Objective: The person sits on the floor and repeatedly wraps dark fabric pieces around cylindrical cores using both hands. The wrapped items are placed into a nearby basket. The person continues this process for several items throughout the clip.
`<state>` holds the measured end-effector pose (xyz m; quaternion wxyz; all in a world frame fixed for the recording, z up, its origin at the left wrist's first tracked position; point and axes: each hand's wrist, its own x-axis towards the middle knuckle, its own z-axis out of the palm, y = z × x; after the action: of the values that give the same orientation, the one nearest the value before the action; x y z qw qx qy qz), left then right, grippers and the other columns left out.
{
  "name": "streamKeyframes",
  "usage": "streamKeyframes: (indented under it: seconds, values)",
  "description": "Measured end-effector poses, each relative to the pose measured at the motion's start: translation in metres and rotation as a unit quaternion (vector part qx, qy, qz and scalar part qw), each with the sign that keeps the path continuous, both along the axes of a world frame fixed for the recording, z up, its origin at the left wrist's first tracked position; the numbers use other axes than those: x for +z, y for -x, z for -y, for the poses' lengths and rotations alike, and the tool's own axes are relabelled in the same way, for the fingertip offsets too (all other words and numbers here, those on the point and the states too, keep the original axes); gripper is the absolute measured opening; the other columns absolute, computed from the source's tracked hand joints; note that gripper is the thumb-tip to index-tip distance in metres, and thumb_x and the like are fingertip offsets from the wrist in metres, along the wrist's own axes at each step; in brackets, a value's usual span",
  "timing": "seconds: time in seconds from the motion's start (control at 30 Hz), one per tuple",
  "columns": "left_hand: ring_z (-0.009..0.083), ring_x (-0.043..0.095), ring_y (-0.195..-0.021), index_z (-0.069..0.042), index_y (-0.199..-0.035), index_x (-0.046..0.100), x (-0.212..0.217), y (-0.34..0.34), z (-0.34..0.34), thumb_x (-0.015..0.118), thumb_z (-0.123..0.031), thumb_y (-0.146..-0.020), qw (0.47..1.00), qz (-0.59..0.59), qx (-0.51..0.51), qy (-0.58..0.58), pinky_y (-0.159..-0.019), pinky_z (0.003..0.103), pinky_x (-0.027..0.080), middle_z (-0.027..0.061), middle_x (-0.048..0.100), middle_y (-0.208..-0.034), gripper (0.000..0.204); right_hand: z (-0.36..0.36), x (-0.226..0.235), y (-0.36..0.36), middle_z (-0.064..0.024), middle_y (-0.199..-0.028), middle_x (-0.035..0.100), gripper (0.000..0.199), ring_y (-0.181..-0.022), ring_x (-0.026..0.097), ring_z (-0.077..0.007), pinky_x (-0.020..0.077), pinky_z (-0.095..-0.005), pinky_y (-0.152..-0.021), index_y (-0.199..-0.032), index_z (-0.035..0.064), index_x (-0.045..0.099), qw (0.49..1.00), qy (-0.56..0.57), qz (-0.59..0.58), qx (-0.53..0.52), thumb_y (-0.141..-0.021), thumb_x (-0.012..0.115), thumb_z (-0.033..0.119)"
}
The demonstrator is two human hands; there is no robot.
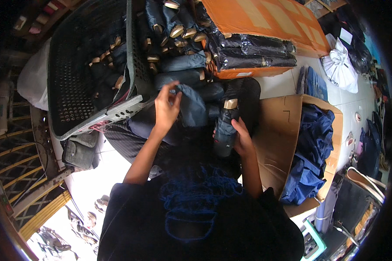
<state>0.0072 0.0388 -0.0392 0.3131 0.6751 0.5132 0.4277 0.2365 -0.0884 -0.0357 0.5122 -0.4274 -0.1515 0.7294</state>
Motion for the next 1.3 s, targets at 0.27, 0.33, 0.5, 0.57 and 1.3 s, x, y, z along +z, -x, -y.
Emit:
streamKeyframes:
  seconds: [0.27, 0.33, 0.5, 0.57, 1.3]
  values:
    - [0.0206, 0.062, -0.075, -0.004, -0.119, 0.055, 0.032, -0.014, 0.035, 0.060, -0.039, -0.091, 0.828, 0.300, -0.099, 0.464, -0.069, 0.034, 0.050, 0.0103, 0.064, -0.097, 0.045, -0.013, 0.040, -0.005, -0.0231, -0.136, 0.048, 0.054, -0.143, 0.018, -0.0365, 0.0189, -0.0523, -0.113, -0.122, 0.0063, 0.051, 0.905, -0.418, 0.082, -0.012, -0.075, 0.076, 0.012]
    - [0.0224, 0.066, -0.083, -0.005, -0.124, 0.051, 0.069, -0.021, 0.048, 0.054, -0.049, -0.092, 0.653, 0.418, -0.109, 0.622, -0.073, 0.035, 0.052, 0.0120, 0.064, -0.102, 0.054, -0.019, 0.075, -0.003, -0.0273, -0.145, 0.034, 0.044, -0.145, 0.010, -0.0367, 0.0094, -0.0522, -0.115, -0.118, 0.0052, 0.058, 0.874, -0.457, 0.109, 0.122, -0.076, 0.074, 0.009]
    - [0.0234, 0.065, -0.094, -0.005, -0.126, 0.049, 0.058, -0.036, 0.052, 0.059, -0.032, -0.093, 0.727, 0.431, -0.177, 0.505, -0.085, 0.035, 0.051, 0.0118, 0.062, -0.111, 0.044, -0.016, 0.049, 0.005, -0.0184, -0.151, 0.026, 0.060, -0.139, 0.026, -0.0360, 0.0238, -0.0524, -0.109, -0.138, 0.0090, 0.038, 0.983, -0.161, 0.036, -0.079, -0.088, 0.060, 0.034]
    - [0.0237, 0.061, -0.103, -0.002, -0.123, 0.051, 0.057, -0.050, 0.053, 0.060, -0.023, -0.093, 0.810, 0.370, -0.146, 0.431, -0.090, 0.034, 0.047, 0.0131, 0.061, -0.111, 0.039, -0.013, 0.038, 0.004, -0.0100, -0.143, 0.035, 0.066, -0.129, 0.039, -0.0265, 0.0348, -0.0475, -0.103, -0.145, 0.0108, 0.024, 0.997, -0.073, 0.009, 0.026, -0.093, 0.055, 0.038]
    - [0.0254, 0.058, -0.081, -0.001, -0.089, 0.070, -0.010, -0.021, 0.050, 0.070, -0.001, -0.076, 0.975, -0.076, -0.197, -0.067, -0.073, 0.036, 0.047, 0.0074, 0.064, -0.083, 0.014, -0.001, -0.007, -0.016, -0.0126, -0.139, 0.042, 0.073, -0.127, 0.041, -0.0206, 0.0306, -0.0337, -0.107, -0.145, 0.0021, 0.031, 0.912, -0.099, 0.164, 0.362, -0.088, 0.066, 0.032]
